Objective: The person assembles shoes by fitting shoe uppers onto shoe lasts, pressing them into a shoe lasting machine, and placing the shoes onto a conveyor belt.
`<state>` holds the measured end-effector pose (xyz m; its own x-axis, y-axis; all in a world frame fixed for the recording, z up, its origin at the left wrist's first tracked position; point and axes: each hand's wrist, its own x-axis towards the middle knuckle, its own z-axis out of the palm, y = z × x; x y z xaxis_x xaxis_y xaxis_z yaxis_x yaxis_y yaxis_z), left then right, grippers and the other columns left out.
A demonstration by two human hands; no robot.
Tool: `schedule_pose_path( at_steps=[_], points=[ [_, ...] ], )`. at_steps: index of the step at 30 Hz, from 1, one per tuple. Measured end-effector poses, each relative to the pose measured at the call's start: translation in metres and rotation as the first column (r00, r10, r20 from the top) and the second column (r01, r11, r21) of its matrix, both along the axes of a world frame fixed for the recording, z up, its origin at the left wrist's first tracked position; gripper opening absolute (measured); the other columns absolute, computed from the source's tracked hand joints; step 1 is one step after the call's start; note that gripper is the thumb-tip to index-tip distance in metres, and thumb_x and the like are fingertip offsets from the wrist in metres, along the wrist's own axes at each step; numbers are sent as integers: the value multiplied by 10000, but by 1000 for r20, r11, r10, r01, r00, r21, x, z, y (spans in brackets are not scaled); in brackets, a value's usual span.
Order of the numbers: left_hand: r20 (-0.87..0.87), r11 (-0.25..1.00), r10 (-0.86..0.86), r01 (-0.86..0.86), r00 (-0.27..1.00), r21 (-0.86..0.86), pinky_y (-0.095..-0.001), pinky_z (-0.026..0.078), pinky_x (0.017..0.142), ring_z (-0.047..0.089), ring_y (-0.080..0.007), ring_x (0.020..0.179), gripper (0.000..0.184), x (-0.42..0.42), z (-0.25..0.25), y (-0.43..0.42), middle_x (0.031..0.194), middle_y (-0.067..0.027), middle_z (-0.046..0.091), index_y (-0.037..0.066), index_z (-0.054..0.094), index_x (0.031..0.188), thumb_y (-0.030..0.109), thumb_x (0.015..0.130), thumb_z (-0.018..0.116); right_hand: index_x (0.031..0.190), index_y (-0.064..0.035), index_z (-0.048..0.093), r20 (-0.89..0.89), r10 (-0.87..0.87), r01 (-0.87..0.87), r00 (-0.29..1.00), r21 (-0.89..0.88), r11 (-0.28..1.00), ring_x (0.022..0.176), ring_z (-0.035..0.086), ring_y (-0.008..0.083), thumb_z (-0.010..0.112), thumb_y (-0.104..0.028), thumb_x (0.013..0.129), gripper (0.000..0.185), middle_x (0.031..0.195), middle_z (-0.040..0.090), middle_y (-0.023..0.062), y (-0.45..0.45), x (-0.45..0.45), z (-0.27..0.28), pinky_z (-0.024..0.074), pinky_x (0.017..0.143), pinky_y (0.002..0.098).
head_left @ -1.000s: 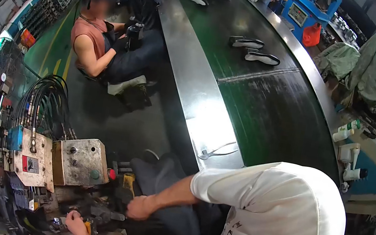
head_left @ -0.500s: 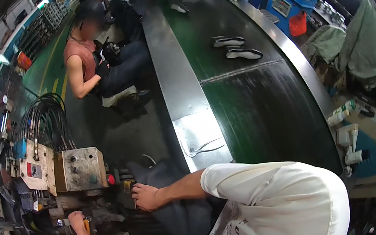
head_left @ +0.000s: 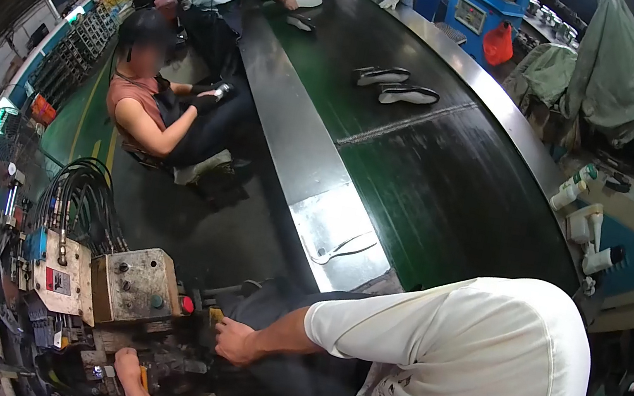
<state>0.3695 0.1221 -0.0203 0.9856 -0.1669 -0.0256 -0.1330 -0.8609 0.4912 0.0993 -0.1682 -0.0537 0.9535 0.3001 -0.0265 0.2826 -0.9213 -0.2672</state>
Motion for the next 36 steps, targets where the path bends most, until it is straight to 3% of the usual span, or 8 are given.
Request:
schedule_pose_path(
  at_steps=[2, 5, 8, 12, 18, 36],
  points=[
    [-67, 997, -27, 22, 997, -78, -409, 475, 609, 578, -228, 630, 109, 8, -6, 4, 744, -94, 621, -13, 653, 800, 75, 858, 625, 1001, -160, 790, -16, -15, 15, 1000, 2, 1000, 1189, 621, 284, 722, -359, 819, 278, 1079, 747, 45, -1, 7, 0, 437, 1011, 455],
    [-237, 920, 198, -264, 951, -291, -387, 478, 601, 588, -226, 639, 191, -17, 19, -13, 752, -103, 621, -26, 654, 851, 146, 935, 652, 993, -147, 786, -25, -44, 45, 999, 11, 999, 1172, 638, 305, 712, -349, 825, 273, 1059, 753, 72, -5, 13, -3, 446, 1008, 472],
    [-281, 732, 340, -440, 898, -521, -359, 478, 596, 612, -224, 648, 240, -13, 11, 0, 741, -105, 611, -34, 643, 883, 186, 977, 652, 984, -143, 781, -6, -59, 59, 998, 41, 997, 1160, 645, 317, 707, -343, 830, 263, 1044, 753, 86, -3, 14, -7, 451, 1004, 483],
    [-231, 904, 146, -224, 962, -364, -321, 466, 581, 567, -173, 594, 234, -7, 5, 5, 690, -59, 592, -31, 646, 797, 141, 954, 670, 966, -140, 776, 14, -41, 40, 999, 60, 997, 1162, 646, 322, 686, -331, 848, 242, 1027, 754, 91, -6, 11, -5, 454, 998, 489],
    [-242, 900, 192, -269, 951, -342, -320, 459, 599, 562, -180, 597, 155, -8, 4, 3, 681, -54, 582, -62, 672, 843, 80, 902, 654, 959, -136, 779, -7, -72, 73, 997, 123, 990, 1151, 648, 317, 653, -323, 875, 240, 1005, 756, 88, -2, 13, -14, 457, 992, 485],
    [-188, 917, 192, -244, 963, -316, -338, 476, 608, 589, -180, 626, 153, -11, 8, 1, 714, -81, 644, -57, 698, 920, 79, 924, 626, 982, -129, 777, -12, -44, 45, 999, 75, 996, 1152, 649, 308, 687, -342, 850, 266, 1037, 758, 80, -5, 11, -3, 455, 1004, 475]
  ],
)
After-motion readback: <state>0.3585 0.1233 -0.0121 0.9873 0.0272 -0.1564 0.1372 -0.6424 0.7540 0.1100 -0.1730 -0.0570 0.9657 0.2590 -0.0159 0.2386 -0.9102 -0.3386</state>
